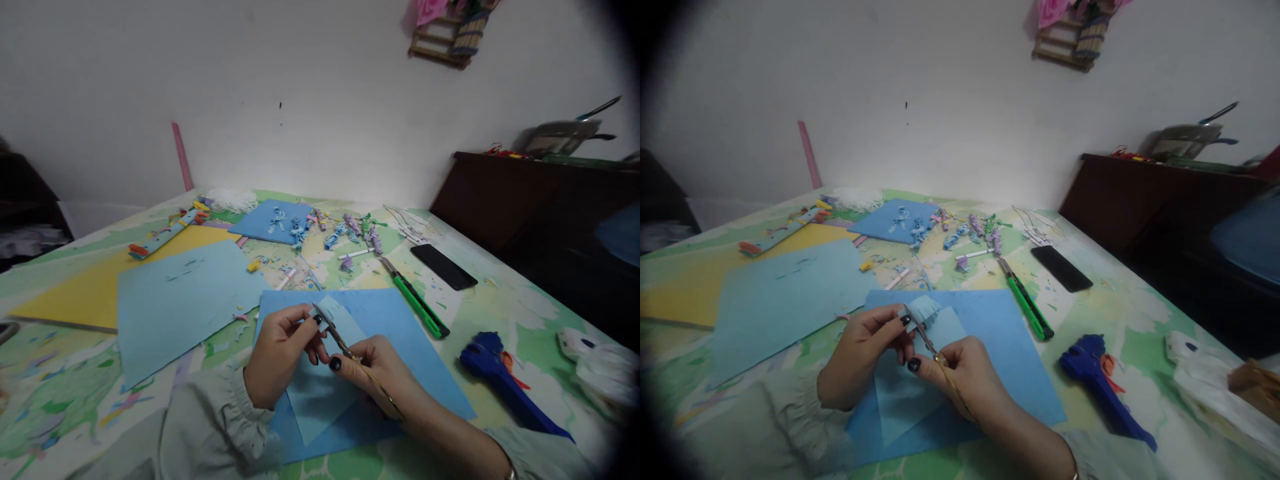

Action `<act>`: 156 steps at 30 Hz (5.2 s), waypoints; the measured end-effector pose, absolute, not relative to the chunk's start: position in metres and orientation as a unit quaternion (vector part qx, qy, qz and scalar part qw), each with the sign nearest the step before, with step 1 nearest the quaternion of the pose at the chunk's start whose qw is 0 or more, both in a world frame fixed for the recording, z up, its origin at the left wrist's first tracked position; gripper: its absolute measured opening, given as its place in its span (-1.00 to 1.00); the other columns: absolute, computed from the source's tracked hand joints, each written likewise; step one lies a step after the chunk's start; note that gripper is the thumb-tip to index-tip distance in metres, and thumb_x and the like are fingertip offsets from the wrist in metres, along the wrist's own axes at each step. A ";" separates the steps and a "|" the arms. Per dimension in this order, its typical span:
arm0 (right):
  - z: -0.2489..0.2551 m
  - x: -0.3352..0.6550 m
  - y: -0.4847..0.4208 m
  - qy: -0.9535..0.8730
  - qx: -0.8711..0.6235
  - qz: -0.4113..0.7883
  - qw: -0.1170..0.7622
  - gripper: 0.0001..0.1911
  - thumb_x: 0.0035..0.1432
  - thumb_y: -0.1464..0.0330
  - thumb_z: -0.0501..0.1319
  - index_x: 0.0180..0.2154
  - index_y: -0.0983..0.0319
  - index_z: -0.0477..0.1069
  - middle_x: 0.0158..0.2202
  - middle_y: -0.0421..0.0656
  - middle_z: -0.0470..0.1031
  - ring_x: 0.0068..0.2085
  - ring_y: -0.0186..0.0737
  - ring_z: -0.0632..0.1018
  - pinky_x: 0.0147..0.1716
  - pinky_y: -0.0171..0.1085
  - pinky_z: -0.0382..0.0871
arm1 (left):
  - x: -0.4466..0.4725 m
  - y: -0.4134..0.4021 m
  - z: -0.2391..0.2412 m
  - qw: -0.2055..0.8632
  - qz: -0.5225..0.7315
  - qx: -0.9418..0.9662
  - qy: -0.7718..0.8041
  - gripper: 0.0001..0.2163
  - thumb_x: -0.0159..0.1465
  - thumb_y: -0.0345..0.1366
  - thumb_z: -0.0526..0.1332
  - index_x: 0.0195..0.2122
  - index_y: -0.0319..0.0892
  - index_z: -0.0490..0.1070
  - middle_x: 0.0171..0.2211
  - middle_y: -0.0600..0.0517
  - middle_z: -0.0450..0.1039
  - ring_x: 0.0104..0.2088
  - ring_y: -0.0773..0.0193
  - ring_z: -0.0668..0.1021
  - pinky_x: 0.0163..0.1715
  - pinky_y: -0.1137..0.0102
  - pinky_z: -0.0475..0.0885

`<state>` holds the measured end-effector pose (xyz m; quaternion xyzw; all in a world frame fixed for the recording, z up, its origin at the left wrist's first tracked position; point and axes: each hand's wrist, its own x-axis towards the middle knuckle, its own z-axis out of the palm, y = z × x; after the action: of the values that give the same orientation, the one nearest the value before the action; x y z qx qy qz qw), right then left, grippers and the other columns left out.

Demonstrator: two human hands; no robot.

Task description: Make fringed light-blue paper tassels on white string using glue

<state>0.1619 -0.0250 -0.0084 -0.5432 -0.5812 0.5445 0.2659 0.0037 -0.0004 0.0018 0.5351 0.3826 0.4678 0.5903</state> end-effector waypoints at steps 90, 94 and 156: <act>-0.009 0.161 -0.027 -0.605 -0.535 0.522 0.274 -0.38 -0.17 -0.14 0.19 -0.72 0.22 0.03 -0.74 -0.37 -0.12 -0.66 -0.53 -0.05 -0.70 -0.39 -0.25 | 0.004 -0.001 0.001 0.545 0.469 0.572 0.394 -0.83 0.07 -0.27 0.14 -0.60 -0.21 0.28 -0.74 0.10 0.37 -0.71 0.40 0.42 -0.68 0.53 0.33; -0.010 0.162 -0.026 -0.604 -0.532 0.526 0.274 -0.39 -0.14 -0.12 0.18 -0.71 0.23 0.03 -0.74 -0.36 -0.10 -0.66 -0.53 -0.04 -0.70 -0.40 -0.24 | 0.004 0.000 0.000 0.550 0.465 0.574 0.390 -0.83 0.08 -0.26 0.14 -0.59 -0.22 0.29 -0.74 0.10 0.36 -0.71 0.39 0.42 -0.69 0.53 0.33; -0.005 0.161 -0.027 -0.601 -0.541 0.526 0.264 -0.37 -0.19 -0.16 0.18 -0.72 0.22 0.02 -0.75 -0.37 -0.11 -0.66 -0.52 -0.04 -0.70 -0.38 -0.24 | 0.004 -0.002 0.005 0.549 0.457 0.570 0.406 -0.81 0.09 -0.21 0.15 -0.58 -0.20 0.28 -0.77 0.10 0.35 -0.72 0.38 0.42 -0.68 0.52 0.31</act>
<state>0.1607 -0.0267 -0.0051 -0.5414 -0.6008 0.5257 0.2636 0.0040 -0.0016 0.0045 0.5697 0.4064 0.4567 0.5493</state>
